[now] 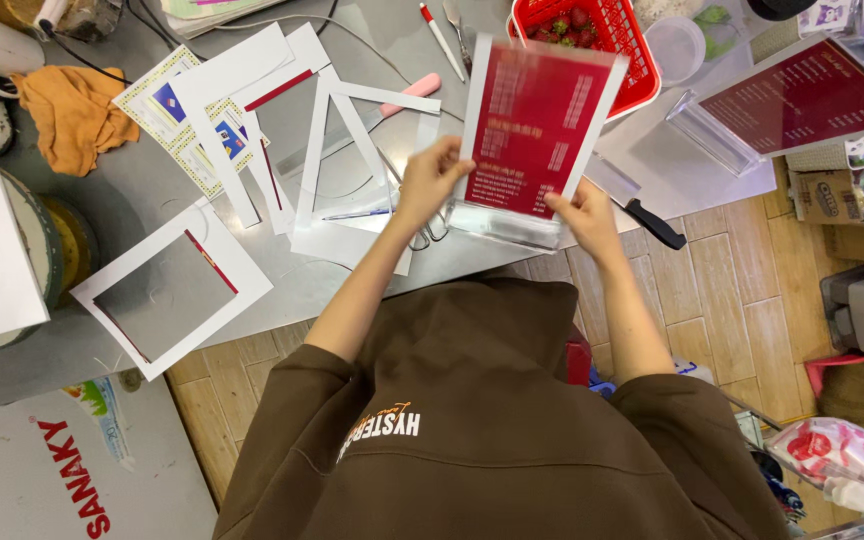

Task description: The person assembles a menu holder by inserting a red printed menu into a clear plastic sleeve. They use scissors to trim the edges of the menu to fit the sleeve and then place the finished holder on the table. Finally, they gather the leftover paper scraps and discard them into a bin.

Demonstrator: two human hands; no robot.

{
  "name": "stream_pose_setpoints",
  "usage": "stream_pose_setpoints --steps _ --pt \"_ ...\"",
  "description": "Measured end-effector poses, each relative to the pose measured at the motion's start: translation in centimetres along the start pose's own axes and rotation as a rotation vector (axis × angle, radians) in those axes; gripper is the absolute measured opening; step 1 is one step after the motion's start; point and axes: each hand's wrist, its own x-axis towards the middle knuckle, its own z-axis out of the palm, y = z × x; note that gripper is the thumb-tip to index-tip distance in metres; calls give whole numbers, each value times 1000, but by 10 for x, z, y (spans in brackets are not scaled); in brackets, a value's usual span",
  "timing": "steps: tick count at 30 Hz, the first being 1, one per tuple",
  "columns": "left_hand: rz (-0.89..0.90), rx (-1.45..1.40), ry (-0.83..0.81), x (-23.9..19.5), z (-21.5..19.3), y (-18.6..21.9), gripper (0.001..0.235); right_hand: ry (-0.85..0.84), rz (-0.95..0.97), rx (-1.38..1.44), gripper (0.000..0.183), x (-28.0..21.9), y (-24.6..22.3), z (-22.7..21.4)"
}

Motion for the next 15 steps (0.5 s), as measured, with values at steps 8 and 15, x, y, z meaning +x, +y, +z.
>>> stream_pose_setpoints --steps 8,15 --pt "217 -498 -85 -16 -55 87 35 28 -256 308 42 17 -130 20" --pt "313 -574 48 -26 -55 114 43 77 -378 366 50 17 -138 30"
